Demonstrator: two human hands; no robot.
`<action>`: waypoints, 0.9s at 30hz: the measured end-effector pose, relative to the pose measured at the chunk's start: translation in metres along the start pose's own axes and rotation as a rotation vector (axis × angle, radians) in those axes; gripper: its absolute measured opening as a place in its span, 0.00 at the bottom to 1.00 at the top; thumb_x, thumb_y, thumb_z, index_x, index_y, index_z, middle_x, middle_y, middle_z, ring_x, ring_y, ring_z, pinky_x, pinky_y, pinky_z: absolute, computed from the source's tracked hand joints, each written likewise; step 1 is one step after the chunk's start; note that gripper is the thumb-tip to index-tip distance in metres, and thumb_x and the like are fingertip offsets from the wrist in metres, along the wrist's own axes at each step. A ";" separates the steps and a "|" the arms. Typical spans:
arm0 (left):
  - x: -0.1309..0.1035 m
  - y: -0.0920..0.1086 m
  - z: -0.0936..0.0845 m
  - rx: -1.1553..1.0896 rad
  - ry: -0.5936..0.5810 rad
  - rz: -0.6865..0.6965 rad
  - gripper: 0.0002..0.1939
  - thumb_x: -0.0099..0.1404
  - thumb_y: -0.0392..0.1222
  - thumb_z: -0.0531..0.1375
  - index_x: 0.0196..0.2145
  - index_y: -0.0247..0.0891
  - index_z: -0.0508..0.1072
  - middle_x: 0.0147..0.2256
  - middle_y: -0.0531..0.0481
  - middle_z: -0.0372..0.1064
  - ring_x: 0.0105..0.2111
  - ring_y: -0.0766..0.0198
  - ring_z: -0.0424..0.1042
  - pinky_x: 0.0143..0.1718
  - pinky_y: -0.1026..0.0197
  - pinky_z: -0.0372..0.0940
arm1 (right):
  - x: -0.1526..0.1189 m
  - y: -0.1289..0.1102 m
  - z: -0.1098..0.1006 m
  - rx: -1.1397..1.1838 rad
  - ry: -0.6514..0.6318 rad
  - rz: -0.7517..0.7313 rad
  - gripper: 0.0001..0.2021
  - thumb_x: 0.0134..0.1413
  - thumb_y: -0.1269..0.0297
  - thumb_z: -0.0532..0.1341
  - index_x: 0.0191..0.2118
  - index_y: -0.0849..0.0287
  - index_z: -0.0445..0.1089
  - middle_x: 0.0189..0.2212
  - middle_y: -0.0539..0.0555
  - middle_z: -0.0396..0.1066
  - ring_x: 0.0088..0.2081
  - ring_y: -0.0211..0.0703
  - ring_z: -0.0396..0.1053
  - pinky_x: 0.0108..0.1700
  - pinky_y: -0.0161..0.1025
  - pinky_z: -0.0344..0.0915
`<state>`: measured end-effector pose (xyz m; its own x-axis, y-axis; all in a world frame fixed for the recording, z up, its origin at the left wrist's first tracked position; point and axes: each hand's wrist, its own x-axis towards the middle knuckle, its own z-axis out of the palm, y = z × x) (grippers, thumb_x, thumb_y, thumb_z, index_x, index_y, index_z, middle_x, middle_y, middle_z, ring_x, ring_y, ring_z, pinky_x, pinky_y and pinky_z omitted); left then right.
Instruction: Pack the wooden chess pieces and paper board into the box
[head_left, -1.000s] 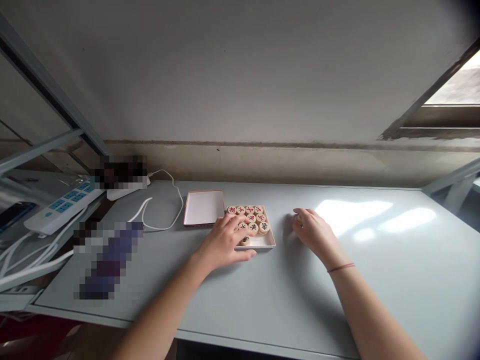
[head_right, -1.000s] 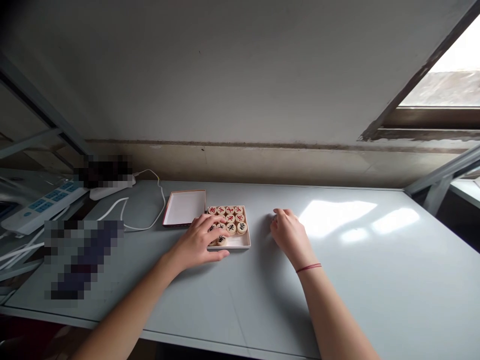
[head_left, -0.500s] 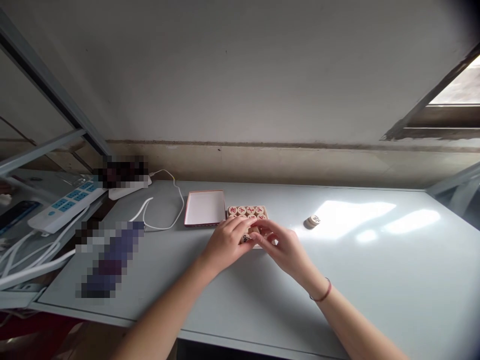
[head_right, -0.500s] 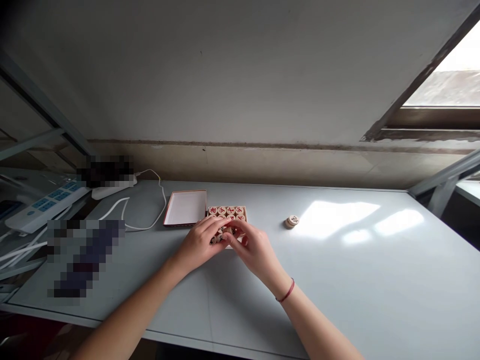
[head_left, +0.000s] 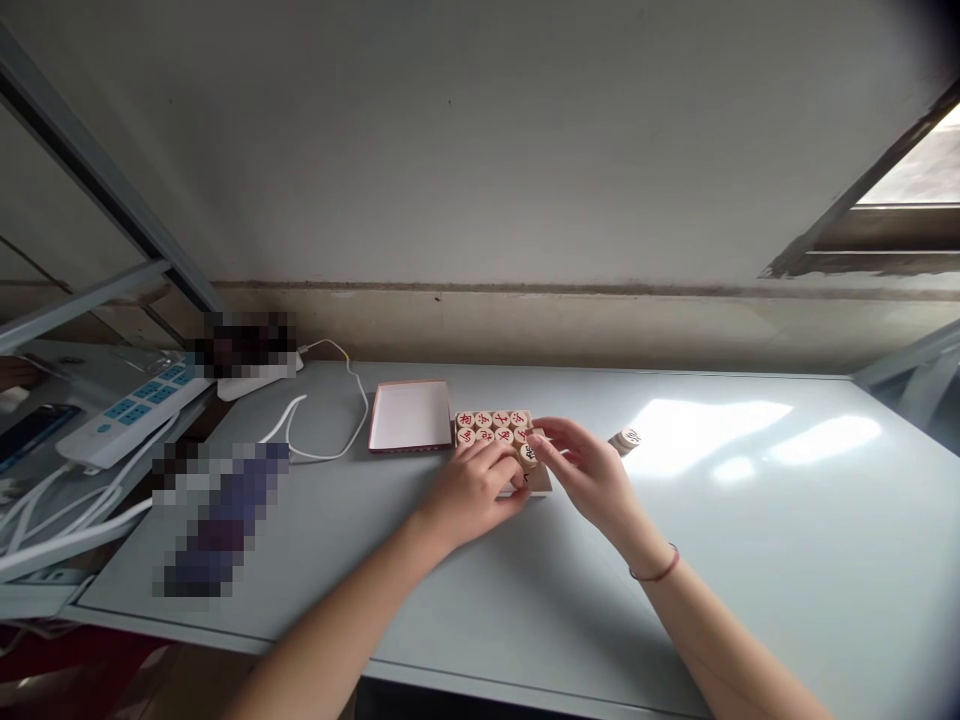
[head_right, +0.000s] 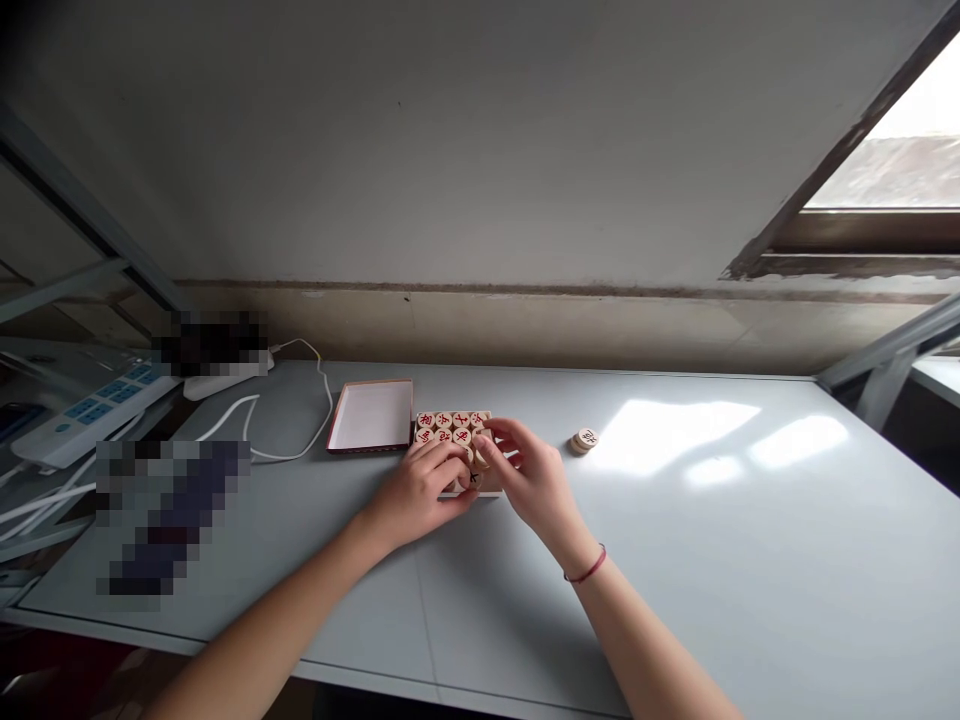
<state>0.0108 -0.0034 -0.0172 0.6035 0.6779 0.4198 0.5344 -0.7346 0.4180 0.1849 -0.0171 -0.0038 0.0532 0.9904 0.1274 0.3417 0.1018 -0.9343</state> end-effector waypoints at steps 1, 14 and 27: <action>0.001 0.001 0.001 0.025 -0.017 0.000 0.04 0.60 0.36 0.60 0.28 0.39 0.67 0.35 0.51 0.71 0.37 0.61 0.70 0.41 0.57 0.64 | 0.000 0.000 0.000 0.000 -0.003 0.002 0.20 0.54 0.48 0.59 0.43 0.58 0.70 0.38 0.59 0.75 0.37 0.45 0.73 0.34 0.39 0.72; 0.001 -0.001 0.004 0.115 -0.077 -0.024 0.04 0.62 0.39 0.58 0.35 0.41 0.72 0.39 0.51 0.72 0.39 0.60 0.68 0.42 0.56 0.59 | -0.001 -0.003 0.000 -0.012 -0.022 0.015 0.19 0.53 0.47 0.59 0.43 0.57 0.70 0.40 0.58 0.74 0.37 0.45 0.73 0.34 0.38 0.71; -0.005 -0.004 0.005 0.214 -0.131 0.055 0.09 0.63 0.43 0.58 0.40 0.43 0.74 0.43 0.50 0.70 0.42 0.58 0.65 0.43 0.53 0.59 | 0.002 -0.002 -0.010 -0.167 -0.065 -0.051 0.11 0.53 0.57 0.58 0.40 0.57 0.69 0.45 0.58 0.65 0.31 0.38 0.70 0.31 0.38 0.71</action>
<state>0.0084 -0.0047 -0.0248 0.6991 0.6375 0.3239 0.6032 -0.7690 0.2116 0.1936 -0.0160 0.0011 -0.0269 0.9889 0.1460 0.4935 0.1402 -0.8584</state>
